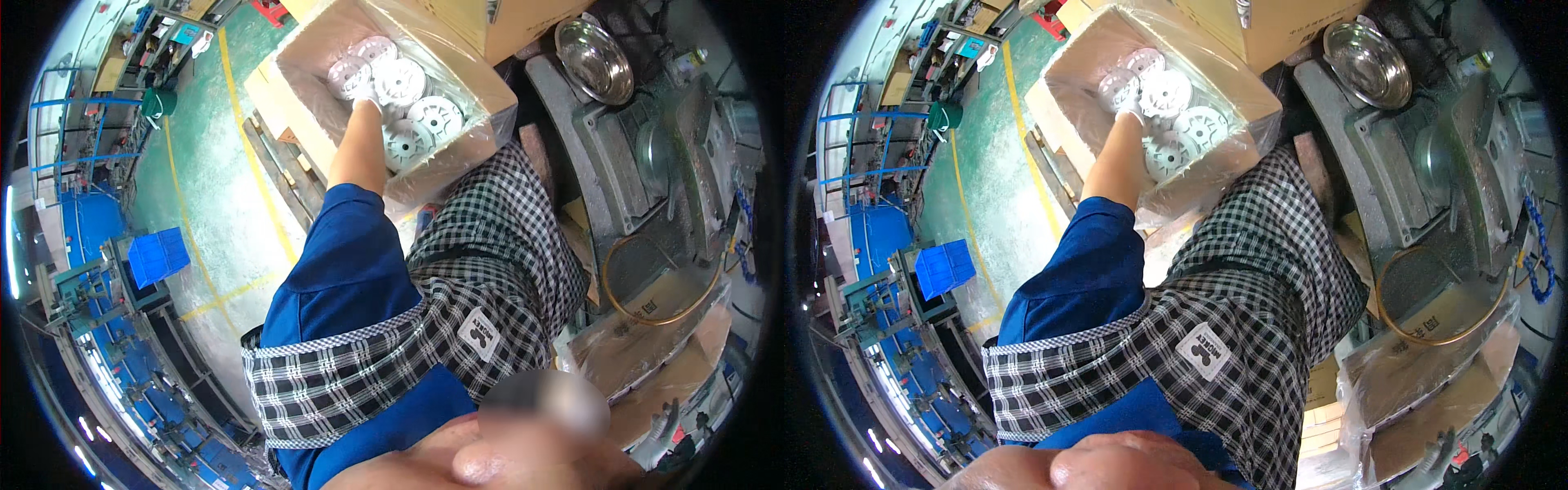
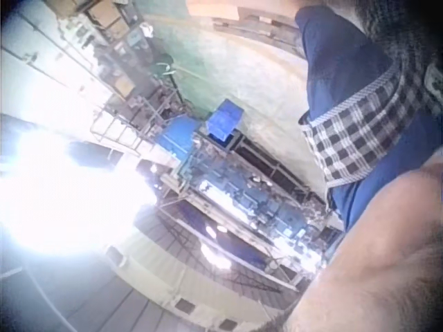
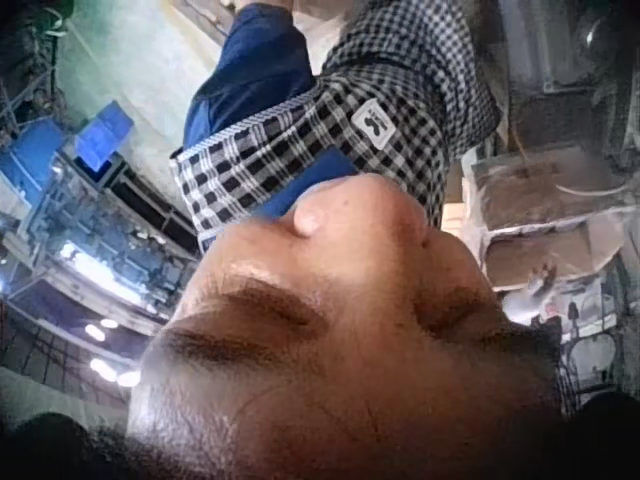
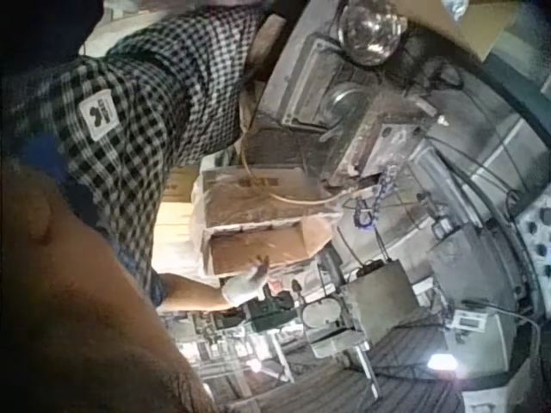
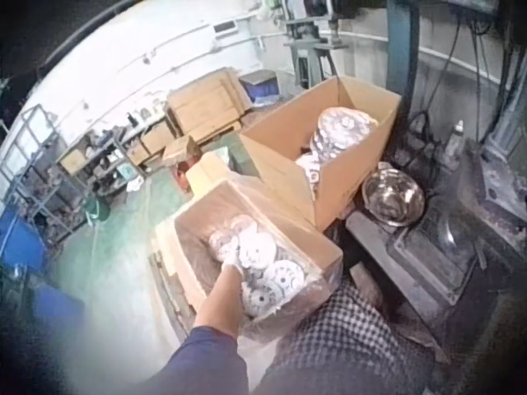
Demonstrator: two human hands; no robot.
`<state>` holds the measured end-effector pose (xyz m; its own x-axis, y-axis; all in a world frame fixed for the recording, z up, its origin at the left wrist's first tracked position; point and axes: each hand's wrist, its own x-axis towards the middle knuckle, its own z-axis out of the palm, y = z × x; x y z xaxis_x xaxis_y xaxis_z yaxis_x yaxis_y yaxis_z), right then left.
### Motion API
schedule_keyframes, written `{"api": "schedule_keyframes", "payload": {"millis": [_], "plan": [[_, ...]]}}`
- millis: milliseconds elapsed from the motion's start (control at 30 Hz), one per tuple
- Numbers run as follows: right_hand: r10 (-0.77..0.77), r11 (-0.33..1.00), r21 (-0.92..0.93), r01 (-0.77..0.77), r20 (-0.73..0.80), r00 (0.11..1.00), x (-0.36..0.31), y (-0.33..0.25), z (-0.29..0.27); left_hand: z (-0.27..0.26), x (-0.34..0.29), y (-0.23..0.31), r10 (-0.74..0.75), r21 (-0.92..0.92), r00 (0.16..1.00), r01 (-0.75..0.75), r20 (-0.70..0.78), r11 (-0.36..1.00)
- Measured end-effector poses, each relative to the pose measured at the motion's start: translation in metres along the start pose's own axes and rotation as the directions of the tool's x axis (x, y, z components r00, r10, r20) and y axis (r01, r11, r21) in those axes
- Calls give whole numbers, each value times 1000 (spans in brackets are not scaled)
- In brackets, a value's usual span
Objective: Loading circular metal parts from a box onto a workstation machine for processing and then sorting them into another box.
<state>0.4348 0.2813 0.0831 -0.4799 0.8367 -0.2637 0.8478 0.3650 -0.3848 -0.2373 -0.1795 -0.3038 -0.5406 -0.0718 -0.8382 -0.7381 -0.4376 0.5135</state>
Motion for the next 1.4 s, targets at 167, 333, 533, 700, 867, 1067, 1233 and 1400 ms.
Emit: {"api": "schedule_keyframes", "payload": {"millis": [167, 333, 533, 700, 867, 1067, 1233, 1400], "plan": [[-139, 974, -164, 158, 123, 983, 7, -20, -10, -72, 87, -50, 389, 937, 868, -347, 309, 29], [-112, 993, 0, 114, 165, 980, 7, 6, 6, -48, 17, -28, -25, 913, 928, -369, 371, -175], [-187, 978, 125, 166, 178, 966, -13, -87, 82, -32, -64, -22, -217, 749, 928, -372, 303, -548], [-191, 948, 298, 108, 266, 945, -36, -120, 150, -37, -35, -2, -470, 648, 821, -554, 322, -523], [-273, 909, 414, 56, 488, 829, -30, -135, 211, -75, -118, 77, -103, 855, 856, -514, 506, -69], [-318, 811, 585, 22, 410, 855, -3, -124, 253, -34, -227, 102, 155, 754, 757, -650, 634, 89], [-355, 615, 778, -124, 414, 838, 28, -131, 300, 27, -261, 65, 74, 569, 596, -790, 799, 227], [-510, 78, 663, -745, 669, 541, 53, -147, 348, 88, -291, -19, 13, -41, -55, -865, 998, -500]]}}
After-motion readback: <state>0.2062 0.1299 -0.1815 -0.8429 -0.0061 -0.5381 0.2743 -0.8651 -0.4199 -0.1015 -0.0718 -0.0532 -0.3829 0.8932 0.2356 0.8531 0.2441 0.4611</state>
